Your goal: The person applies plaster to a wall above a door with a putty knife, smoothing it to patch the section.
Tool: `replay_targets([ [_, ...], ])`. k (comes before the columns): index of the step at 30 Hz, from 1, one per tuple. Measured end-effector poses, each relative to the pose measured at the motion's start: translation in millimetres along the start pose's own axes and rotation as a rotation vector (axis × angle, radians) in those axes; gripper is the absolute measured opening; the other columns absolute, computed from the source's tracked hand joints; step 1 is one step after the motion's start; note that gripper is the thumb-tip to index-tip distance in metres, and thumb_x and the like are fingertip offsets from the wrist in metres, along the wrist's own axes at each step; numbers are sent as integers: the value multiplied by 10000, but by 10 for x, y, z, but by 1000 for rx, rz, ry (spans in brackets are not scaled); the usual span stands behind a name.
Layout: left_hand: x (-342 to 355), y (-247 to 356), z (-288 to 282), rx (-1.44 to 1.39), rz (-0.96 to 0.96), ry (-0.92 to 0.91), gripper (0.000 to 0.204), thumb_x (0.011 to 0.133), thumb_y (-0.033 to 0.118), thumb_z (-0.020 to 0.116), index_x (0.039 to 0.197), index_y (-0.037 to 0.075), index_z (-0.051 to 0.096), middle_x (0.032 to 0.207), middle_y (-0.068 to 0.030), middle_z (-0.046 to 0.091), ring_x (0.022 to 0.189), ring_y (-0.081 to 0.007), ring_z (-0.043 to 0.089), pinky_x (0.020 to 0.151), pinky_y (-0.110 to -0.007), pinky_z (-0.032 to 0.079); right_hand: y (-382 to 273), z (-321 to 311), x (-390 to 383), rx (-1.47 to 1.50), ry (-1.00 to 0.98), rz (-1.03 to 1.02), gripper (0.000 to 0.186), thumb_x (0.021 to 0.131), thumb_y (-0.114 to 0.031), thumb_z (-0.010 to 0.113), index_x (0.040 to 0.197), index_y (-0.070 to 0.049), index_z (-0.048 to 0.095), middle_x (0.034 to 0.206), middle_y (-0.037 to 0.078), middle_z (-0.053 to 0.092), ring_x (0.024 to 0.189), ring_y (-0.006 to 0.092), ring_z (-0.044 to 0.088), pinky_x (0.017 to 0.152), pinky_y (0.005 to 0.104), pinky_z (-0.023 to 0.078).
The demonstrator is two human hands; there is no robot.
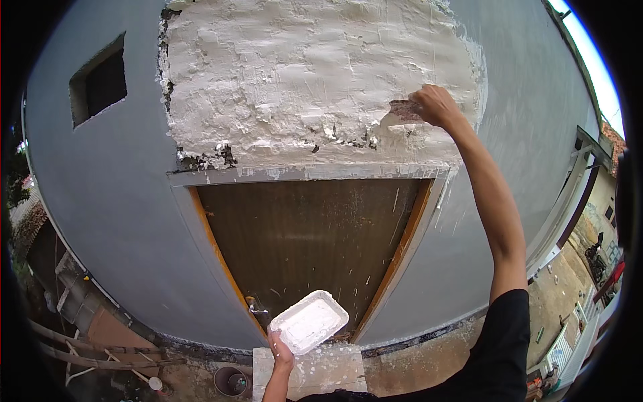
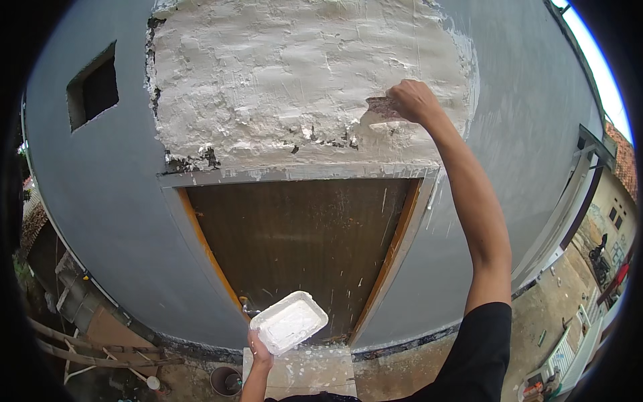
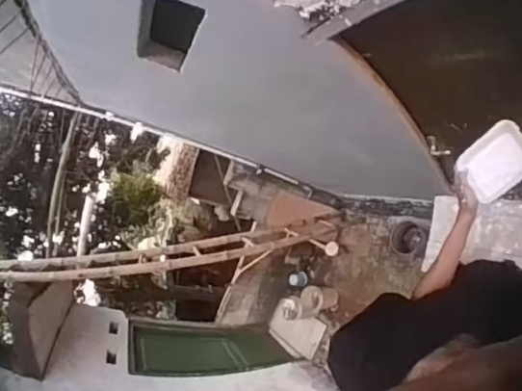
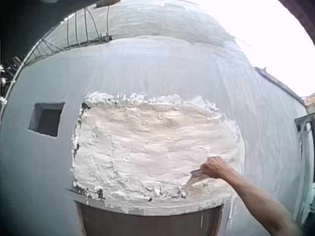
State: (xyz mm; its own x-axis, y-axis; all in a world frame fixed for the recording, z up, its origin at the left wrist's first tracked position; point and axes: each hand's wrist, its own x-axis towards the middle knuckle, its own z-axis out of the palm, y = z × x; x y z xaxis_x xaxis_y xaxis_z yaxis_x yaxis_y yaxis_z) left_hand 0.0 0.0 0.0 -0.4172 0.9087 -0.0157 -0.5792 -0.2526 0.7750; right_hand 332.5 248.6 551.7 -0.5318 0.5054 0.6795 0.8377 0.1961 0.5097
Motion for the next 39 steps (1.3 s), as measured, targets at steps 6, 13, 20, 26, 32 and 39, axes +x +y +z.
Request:
replay_targets([
  [6,13,56,73,-10,17,18,391,863,206,358,1179,13,484,1119,-118,547,1068,-225,519,958,-328,383,-58,-116,-112,82,-59,-124,108,742,-167,619,757,-67,654,719,188,624,736,367,623,662,472,486],
  [13,-4,9,50,7,8,18,393,858,217,368,1173,13,486,1111,-120,547,1066,-226,521,955,-325,384,-260,282,-2,23,-58,-13,115,734,-159,610,736,-47,640,730,193,633,726,374,630,652,474,496],
  [20,-75,117,51,-33,-8,3,365,853,194,368,1146,16,492,1095,-115,548,1058,-223,526,950,-319,393,-63,181,41,40,-58,44,120,722,-152,617,739,-35,639,748,205,635,738,384,628,661,470,499],
  [26,-66,120,27,-87,-37,29,362,853,191,367,1148,21,490,1092,-111,549,1050,-223,533,942,-325,402,102,-76,155,209,-144,9,116,721,-148,634,783,-51,650,758,199,625,769,393,597,678,464,468],
  [32,-49,118,51,-33,4,0,380,875,213,352,1184,26,470,1126,-120,547,1080,-233,535,958,-336,409,-150,169,326,8,-228,-92,145,710,-140,659,841,-81,666,815,169,656,793,369,629,690,463,502],
  [39,-20,47,70,-33,29,11,455,913,331,367,1177,-12,507,1145,-141,587,1056,-264,591,938,-371,464,159,-15,472,22,-139,36,151,720,-144,659,858,-84,670,825,157,659,811,357,629,714,450,509],
])
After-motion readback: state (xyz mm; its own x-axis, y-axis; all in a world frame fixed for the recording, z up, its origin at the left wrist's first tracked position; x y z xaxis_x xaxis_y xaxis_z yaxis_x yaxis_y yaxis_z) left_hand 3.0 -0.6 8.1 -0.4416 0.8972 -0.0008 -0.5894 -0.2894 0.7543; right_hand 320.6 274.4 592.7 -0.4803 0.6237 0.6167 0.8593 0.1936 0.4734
